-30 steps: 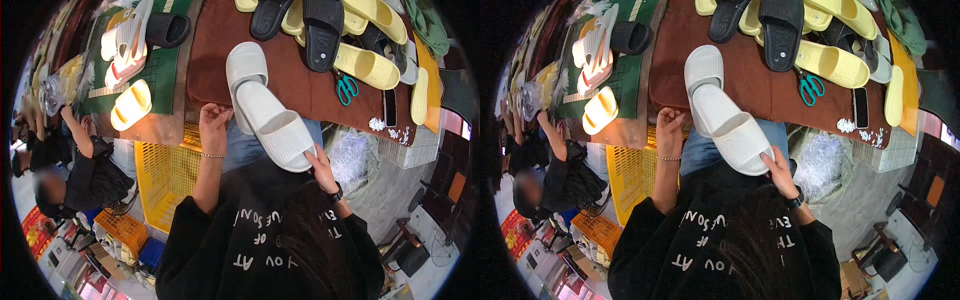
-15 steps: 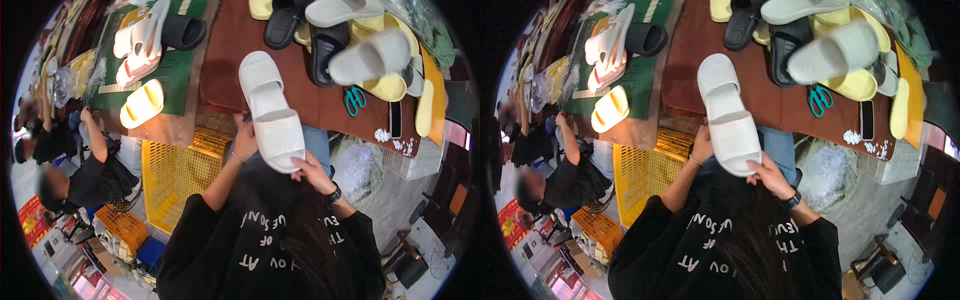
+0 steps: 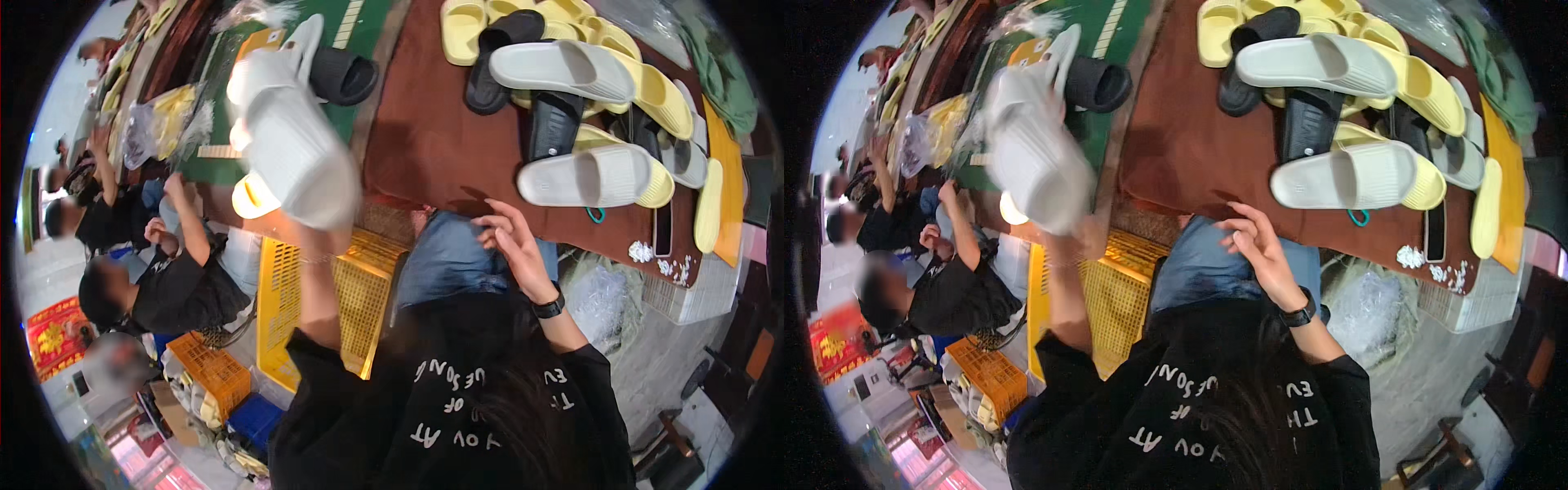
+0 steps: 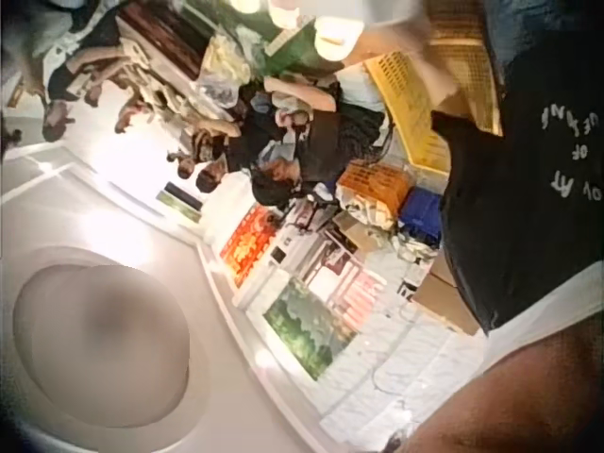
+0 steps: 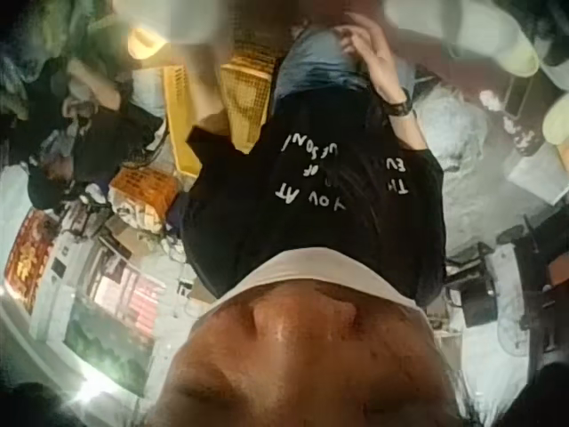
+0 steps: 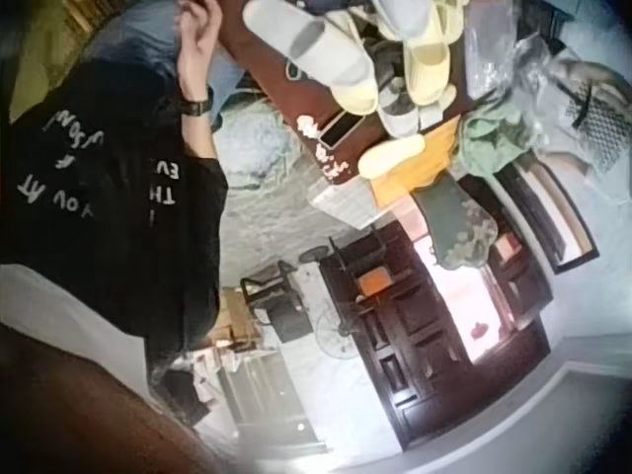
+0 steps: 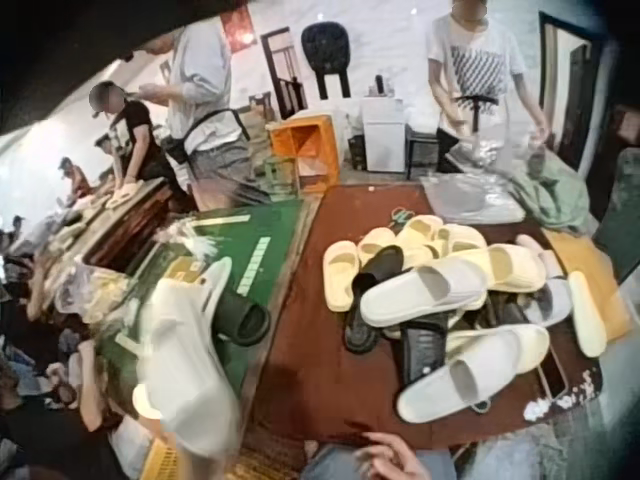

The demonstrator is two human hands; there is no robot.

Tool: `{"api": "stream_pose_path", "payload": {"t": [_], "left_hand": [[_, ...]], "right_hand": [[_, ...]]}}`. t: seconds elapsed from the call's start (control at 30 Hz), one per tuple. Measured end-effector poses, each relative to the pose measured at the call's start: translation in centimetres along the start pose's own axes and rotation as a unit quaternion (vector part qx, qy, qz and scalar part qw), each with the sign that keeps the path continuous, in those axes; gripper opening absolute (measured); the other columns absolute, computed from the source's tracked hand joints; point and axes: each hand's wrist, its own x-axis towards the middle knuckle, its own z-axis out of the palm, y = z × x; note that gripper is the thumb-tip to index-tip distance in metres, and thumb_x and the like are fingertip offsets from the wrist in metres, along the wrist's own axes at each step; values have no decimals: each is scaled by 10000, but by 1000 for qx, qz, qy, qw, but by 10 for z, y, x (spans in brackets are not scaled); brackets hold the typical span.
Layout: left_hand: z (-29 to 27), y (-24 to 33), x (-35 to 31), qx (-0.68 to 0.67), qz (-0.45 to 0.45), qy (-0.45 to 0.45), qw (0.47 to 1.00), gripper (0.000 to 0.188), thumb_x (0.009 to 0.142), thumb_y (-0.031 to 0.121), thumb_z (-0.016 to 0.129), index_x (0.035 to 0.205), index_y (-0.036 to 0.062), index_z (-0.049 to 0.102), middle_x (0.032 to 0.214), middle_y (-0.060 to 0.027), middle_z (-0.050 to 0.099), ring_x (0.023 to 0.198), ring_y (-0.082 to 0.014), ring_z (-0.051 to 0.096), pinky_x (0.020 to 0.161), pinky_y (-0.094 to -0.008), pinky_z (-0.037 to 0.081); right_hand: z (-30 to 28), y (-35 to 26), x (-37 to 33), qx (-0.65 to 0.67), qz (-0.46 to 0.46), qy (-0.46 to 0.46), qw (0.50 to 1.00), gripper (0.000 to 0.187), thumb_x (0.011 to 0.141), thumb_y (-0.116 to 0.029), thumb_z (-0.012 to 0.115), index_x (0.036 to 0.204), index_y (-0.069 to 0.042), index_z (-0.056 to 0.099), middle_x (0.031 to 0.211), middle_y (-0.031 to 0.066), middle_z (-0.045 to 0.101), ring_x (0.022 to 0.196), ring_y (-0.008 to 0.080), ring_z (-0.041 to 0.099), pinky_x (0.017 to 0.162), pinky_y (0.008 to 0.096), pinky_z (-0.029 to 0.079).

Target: Trimming excess material and loose threads from slippers using scissors.

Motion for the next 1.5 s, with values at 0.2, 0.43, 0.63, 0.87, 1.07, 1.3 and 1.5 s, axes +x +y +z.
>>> {"api": "stream_pose_path", "payload": {"t": [0.2, 0.43, 0.63, 0.87, 1.07, 1.3, 1.5], "left_hand": [[-173, -31, 178, 43, -329, 194, 923, 315, 941, 338, 441, 1002, 68, 591, 736, -38, 587, 579, -170, 580, 438, -278, 433], [-182, -44, 204, 184, -375, 64, 906, 415, 935, 443, 481, 725, 101, 587, 557, 45, 446, 409, -66, 380, 347, -232, 239], [-5, 5, 152, 154, -196, -231, 941, 418, 947, 400, 504, 766, 46, 633, 545, 51, 452, 446, -46, 383, 419, -212, 273], [219, 17, 126, 44, -399, -328, 855, 641, 891, 570, 510, 1060, -42, 595, 624, -22, 499, 421, -68, 371, 381, -195, 230], [221, 6, 83, -169, -295, -236, 910, 374, 939, 377, 512, 890, 9, 559, 595, -6, 456, 420, -71, 375, 388, -216, 255], [103, 34, -73, -319, -431, 64, 841, 265, 949, 283, 529, 1056, 41, 546, 872, -39, 603, 752, -129, 576, 584, -249, 459], [86, 41, -128, -295, -614, -219, 699, 371, 977, 325, 450, 1124, -4, 539, 914, -66, 638, 647, -127, 576, 502, -226, 427]], "right_hand": [[-55, 23, -2, -145, -178, 298, 927, 258, 941, -74, 520, 1184, 8, 495, 1082, 74, 576, 985, 123, 533, 882, 255, 422], [-100, -14, -5, -515, -254, 529, 625, 905, 698, -252, 807, 1371, 32, 273, 1398, 233, 277, 1298, 370, 278, 1072, 461, 228], [-123, -17, 25, -516, -245, 503, 648, 1054, 627, -212, 822, 1415, 36, 167, 1453, 266, 182, 1347, 420, 182, 1104, 483, 172], [-115, -5, 20, -427, -282, 513, 689, 929, 682, -66, 721, 1420, 25, 165, 1458, 245, 152, 1352, 410, 162, 1113, 473, 161], [-98, -14, 1, -326, -296, 465, 768, 662, 784, -29, 508, 1403, 4, 277, 1407, 163, 269, 1327, 306, 259, 1116, 394, 197], [-63, -2, 9, -347, -296, 366, 811, 561, 834, -50, 492, 1377, -17, 357, 1386, 166, 363, 1308, 310, 322, 1098, 390, 234], [-80, -7, 24, -429, -193, 227, 853, 734, 720, -29, 575, 1410, -66, 327, 1446, 159, 298, 1346, 333, 265, 1119, 413, 191]]}}
